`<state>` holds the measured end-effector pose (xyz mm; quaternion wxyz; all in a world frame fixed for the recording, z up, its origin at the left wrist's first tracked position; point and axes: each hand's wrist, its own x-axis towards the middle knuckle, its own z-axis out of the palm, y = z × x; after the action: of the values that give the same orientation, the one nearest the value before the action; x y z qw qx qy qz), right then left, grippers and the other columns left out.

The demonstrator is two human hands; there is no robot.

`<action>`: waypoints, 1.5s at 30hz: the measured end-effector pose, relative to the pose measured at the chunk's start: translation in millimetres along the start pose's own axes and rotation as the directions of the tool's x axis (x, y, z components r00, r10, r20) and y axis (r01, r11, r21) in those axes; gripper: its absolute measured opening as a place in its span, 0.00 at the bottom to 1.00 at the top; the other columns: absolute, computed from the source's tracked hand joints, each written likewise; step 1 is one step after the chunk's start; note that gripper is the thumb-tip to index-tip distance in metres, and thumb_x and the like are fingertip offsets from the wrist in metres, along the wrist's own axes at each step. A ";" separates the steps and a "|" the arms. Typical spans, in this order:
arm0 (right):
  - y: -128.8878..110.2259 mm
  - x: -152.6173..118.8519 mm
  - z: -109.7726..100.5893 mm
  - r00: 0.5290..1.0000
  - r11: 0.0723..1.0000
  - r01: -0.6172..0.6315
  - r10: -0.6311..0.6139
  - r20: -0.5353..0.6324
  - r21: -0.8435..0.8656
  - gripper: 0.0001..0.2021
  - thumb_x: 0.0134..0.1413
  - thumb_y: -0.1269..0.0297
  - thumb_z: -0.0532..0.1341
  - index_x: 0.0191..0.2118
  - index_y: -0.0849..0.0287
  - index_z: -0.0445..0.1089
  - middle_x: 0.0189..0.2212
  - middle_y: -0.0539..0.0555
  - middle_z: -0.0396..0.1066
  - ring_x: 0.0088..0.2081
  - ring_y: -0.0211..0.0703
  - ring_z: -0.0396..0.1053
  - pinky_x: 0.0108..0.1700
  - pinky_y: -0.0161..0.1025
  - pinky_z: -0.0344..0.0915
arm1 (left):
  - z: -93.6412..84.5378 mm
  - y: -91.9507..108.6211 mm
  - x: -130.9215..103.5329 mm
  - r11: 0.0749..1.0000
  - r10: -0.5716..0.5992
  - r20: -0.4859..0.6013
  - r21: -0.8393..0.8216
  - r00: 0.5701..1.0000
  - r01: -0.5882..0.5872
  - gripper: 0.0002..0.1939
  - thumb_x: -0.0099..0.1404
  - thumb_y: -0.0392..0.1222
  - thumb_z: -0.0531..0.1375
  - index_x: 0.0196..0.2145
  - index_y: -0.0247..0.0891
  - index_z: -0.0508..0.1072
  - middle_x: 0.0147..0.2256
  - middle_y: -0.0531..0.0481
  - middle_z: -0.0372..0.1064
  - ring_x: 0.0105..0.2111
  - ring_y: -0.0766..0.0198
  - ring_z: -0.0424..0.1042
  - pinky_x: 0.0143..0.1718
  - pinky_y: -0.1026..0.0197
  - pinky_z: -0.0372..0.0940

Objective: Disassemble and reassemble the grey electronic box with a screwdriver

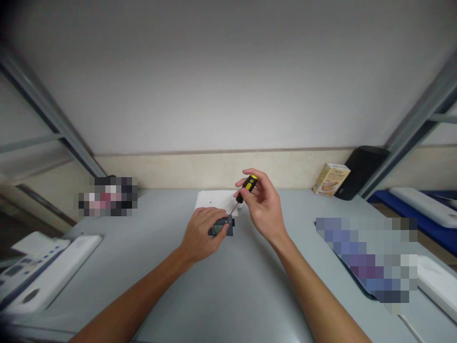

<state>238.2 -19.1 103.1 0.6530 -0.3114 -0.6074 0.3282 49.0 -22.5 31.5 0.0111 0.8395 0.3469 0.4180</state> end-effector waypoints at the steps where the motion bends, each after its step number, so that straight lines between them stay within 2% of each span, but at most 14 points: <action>1: 0.1 0.2 -0.4 1.000 1.000 -0.002 0.002 -0.003 0.000 0.18 0.60 0.62 0.65 0.54 0.50 0.65 0.41 0.52 0.71 0.34 0.41 0.75 0.40 0.43 0.74 | -0.1 -0.3 0.1 1.000 -0.001 -0.003 0.004 1.000 0.001 0.09 0.69 0.40 0.59 0.47 0.42 0.72 0.45 0.48 0.78 0.47 0.57 0.75 0.51 0.50 0.62; 19: 3.1 0.5 -2.0 1.000 1.000 -0.016 0.016 0.015 0.003 0.18 0.60 0.63 0.65 0.54 0.50 0.66 0.38 0.51 0.70 0.33 0.41 0.74 0.38 0.42 0.73 | -0.7 -1.7 0.4 1.000 0.001 0.015 0.001 1.000 -0.001 0.07 0.69 0.39 0.59 0.45 0.41 0.73 0.44 0.48 0.77 0.46 0.58 0.74 0.51 0.50 0.61; 33: 2.2 -0.3 0.0 1.000 0.999 0.021 -0.021 -0.009 0.027 0.17 0.60 0.64 0.65 0.53 0.51 0.65 0.39 0.51 0.69 0.34 0.41 0.74 0.40 0.42 0.73 | 0.2 -2.2 0.7 1.000 0.006 -0.002 0.001 1.000 -0.006 0.07 0.69 0.39 0.60 0.45 0.42 0.74 0.43 0.49 0.77 0.45 0.59 0.74 0.50 0.51 0.62; 45: 7.3 2.2 -4.6 1.000 0.999 -0.012 0.013 -0.022 0.034 0.17 0.59 0.61 0.66 0.52 0.51 0.65 0.38 0.51 0.69 0.33 0.41 0.74 0.38 0.42 0.74 | 0.2 -3.1 1.5 1.000 0.004 0.013 -0.020 1.000 -0.003 0.07 0.70 0.41 0.60 0.44 0.41 0.75 0.43 0.48 0.77 0.45 0.59 0.74 0.50 0.50 0.63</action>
<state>242.6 -13.0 98.2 0.6629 -0.3076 -0.5925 0.3390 47.9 -19.3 31.4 0.0208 0.8426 0.3412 0.4160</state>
